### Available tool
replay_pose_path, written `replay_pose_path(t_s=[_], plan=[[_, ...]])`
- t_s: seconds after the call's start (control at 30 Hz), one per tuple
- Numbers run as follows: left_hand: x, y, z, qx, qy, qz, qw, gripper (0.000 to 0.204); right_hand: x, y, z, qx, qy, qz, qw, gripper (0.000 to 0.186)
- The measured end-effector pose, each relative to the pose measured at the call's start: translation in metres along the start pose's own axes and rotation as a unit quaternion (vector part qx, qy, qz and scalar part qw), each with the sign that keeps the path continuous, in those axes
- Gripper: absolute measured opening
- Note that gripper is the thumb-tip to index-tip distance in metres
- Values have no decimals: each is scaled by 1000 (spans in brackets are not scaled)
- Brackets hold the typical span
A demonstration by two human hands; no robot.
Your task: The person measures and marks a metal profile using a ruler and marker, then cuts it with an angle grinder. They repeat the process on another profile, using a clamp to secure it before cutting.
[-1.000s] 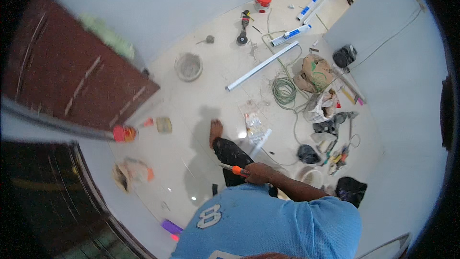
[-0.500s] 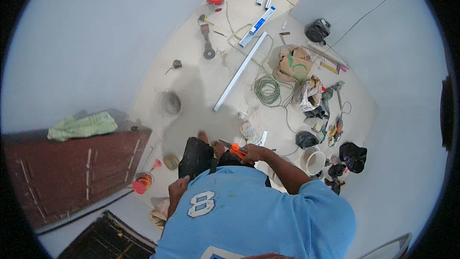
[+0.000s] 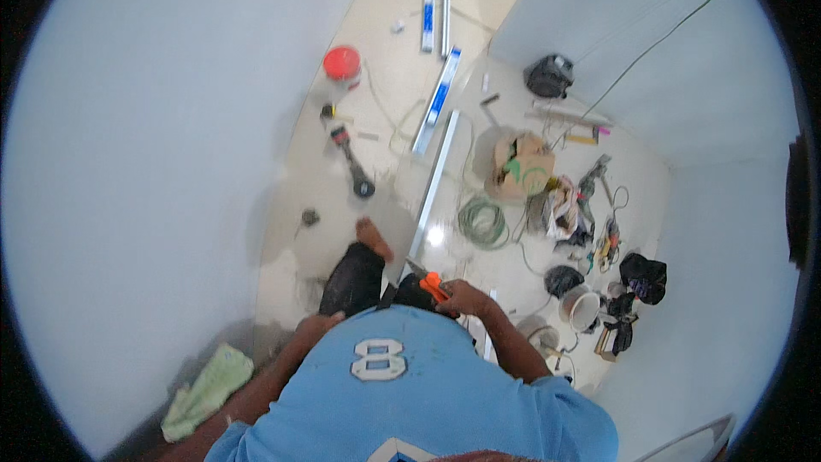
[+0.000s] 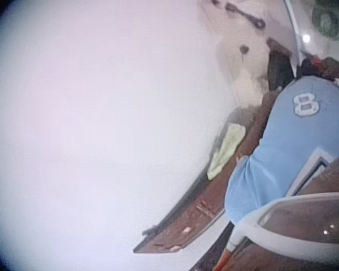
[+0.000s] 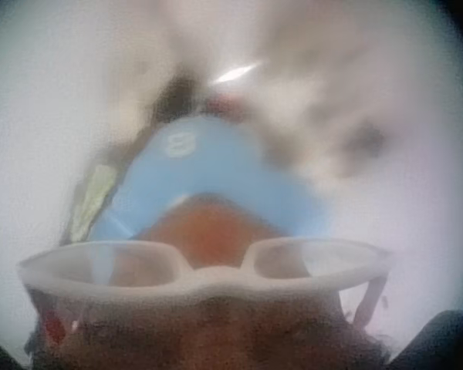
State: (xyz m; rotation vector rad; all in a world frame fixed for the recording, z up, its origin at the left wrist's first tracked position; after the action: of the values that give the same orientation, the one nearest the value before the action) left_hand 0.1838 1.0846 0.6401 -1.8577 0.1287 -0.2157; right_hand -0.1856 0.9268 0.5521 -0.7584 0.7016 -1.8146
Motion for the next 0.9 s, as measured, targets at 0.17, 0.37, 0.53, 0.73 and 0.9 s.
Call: replay_pose_path(t_s=[0.17, 0.37, 0.53, 0.73, 0.9], plan=[[90, 64, -31, -1, 61, -15, 998, 70, 111, 24, 143, 71, -28, -63, 995, 42], [183, 136, -135, -26, 109, -29, 993, 69, 216, 84, 207, 30, -43, -80, 995, 45], [253, 200, -241, -34, 142, -46, 988, 69, 310, 196, 214, -9, -53, -59, 997, 44], [314, 258, -403, -26, 208, -33, 977, 69, 438, 288, 233, 10, -44, -44, 998, 45], [343, 271, -563, -47, 365, 84, 926, 69, 505, 265, 247, -72, 47, -44, 995, 50]])
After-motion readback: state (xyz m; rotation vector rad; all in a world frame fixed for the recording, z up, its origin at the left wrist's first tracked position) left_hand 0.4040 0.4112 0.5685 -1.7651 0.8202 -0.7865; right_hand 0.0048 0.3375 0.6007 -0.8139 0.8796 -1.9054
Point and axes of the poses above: each hand's wrist, its own y-axis towards the middle knuckle, its own x-axis out of the back of the hand, z = x × y, the point moved 5 cm from there along y, towards the middle knuckle, and after that the axes turned 8 degrees about -y, right-handed, at the moved point
